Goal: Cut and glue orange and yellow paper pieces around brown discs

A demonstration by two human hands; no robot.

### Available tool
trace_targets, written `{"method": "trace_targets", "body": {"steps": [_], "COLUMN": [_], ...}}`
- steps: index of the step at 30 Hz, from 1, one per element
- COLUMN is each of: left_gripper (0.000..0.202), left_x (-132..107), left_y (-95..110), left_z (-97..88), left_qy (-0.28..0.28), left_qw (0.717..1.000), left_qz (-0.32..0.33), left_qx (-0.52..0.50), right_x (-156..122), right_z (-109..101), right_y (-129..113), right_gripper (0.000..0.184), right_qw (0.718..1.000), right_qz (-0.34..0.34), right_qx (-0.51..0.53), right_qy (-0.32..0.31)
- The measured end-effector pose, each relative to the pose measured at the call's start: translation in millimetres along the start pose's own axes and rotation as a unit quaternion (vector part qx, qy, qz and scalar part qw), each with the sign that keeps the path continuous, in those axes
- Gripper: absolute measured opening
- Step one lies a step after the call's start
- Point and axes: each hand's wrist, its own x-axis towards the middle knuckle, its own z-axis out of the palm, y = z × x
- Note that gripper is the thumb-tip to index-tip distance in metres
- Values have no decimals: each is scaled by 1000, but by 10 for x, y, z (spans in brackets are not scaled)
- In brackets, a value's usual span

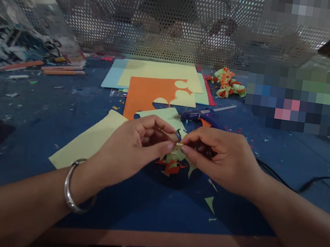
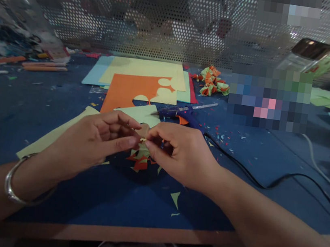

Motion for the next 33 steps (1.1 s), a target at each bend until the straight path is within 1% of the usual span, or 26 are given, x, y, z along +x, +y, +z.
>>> {"method": "trace_targets", "body": {"steps": [1,2,4,5,7,9,11,15,17,20,21,23,25,27,29,33], "left_gripper": [21,17,14,14,14,14,15,21,17,4,5,6,4,6,7,13], "left_x": [7,14,25,29,29,17,-8,-73,-100,-119,-119,-110,-94,-83,-84,-123], "left_y": [20,38,59,63,62,52,34,-24,-43,-24,-7,35,72,90,89,58], "left_z": [-58,-117,-220,-253,-266,-213,-119,65,114,114,99,55,11,-14,-9,64], "left_qy": [8,16,34,32,23,6,-12,-71,-89,-83,-76,-49,-15,-2,-24,-90], "left_qw": [997,988,961,950,937,931,926,909,902,899,903,922,946,959,960,936], "left_qz": [16,31,39,35,35,53,83,122,137,158,160,148,117,91,84,100], "left_qx": [70,148,270,308,347,360,369,393,399,400,392,355,303,267,267,325], "right_x": [0,1,7,12,21,27,28,23,24,30,32,33,30,23,14,3], "right_z": [-10,-23,-55,-72,-107,-136,-154,-159,-156,-154,-154,-157,-161,-165,-167,-160], "right_y": [5,11,31,46,83,124,157,161,136,98,89,74,62,51,44,55], "right_gripper": [7,7,8,9,10,11,11,11,10,11,11,10,10,11,13,14], "right_qw": [1000,1000,999,998,996,992,989,985,984,983,983,983,981,977,976,974], "right_qz": [7,16,37,50,80,103,118,134,137,136,132,125,120,120,117,114], "right_qx": [-1,-4,-16,-22,-33,-39,-40,-28,-19,-5,-4,-1,1,0,-4,-6], "right_qy": [-2,-4,-10,-17,-37,-59,-76,-101,-109,-123,-127,-138,-155,-174,-185,-196]}}
